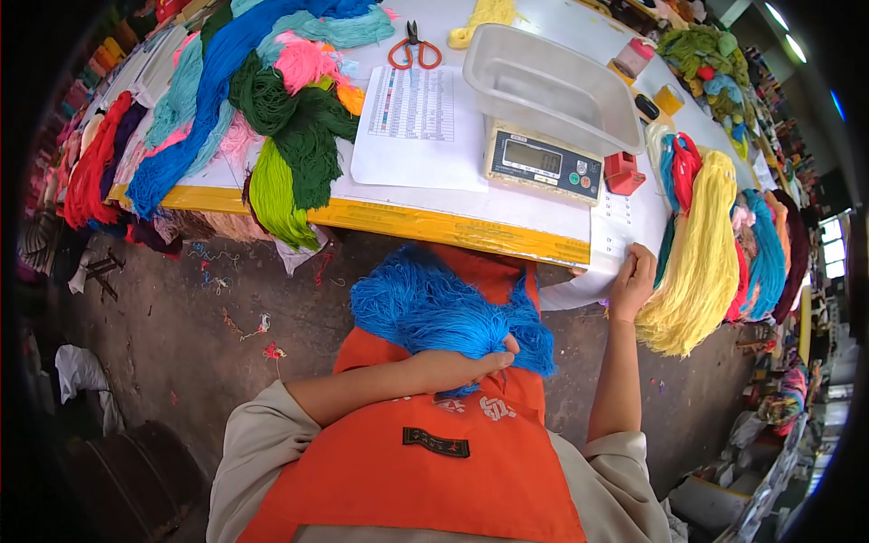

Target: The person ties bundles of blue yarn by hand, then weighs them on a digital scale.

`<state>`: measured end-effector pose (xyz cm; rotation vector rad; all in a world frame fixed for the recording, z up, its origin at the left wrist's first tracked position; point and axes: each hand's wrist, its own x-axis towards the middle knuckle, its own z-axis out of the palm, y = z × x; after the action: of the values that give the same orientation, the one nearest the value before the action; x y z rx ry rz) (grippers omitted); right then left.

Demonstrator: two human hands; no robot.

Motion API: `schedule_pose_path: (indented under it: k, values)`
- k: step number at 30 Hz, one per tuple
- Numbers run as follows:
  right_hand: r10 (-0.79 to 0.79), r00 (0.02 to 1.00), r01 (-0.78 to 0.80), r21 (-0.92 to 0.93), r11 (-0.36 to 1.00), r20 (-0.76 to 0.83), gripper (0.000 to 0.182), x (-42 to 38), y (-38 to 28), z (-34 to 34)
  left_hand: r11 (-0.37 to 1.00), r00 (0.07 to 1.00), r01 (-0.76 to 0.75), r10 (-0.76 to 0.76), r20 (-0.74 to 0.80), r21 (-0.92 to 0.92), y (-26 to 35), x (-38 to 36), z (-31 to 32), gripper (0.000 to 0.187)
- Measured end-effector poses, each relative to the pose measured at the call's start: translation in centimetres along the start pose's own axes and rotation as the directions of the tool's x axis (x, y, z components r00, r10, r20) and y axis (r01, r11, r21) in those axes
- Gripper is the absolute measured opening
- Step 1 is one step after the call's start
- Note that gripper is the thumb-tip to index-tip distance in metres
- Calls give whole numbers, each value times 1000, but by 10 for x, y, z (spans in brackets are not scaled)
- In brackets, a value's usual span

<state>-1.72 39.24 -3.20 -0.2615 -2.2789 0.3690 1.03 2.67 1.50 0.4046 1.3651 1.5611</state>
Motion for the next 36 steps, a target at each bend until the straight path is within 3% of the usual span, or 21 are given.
schedule_pose_path:
  k: [5, 36]
  values:
    - [-4, 1000, 4, -6, 1000, 0, 12, 0, 1, 0, 998, 1000, -28, 28, 11, 63, -9, 2, -2, 28]
    - [-6, 1000, 6, -22, 1000, 1, 15, -3, 2, 1, 1000, 1000, 2, -2, -4, 10, -1, 0, 0, 23]
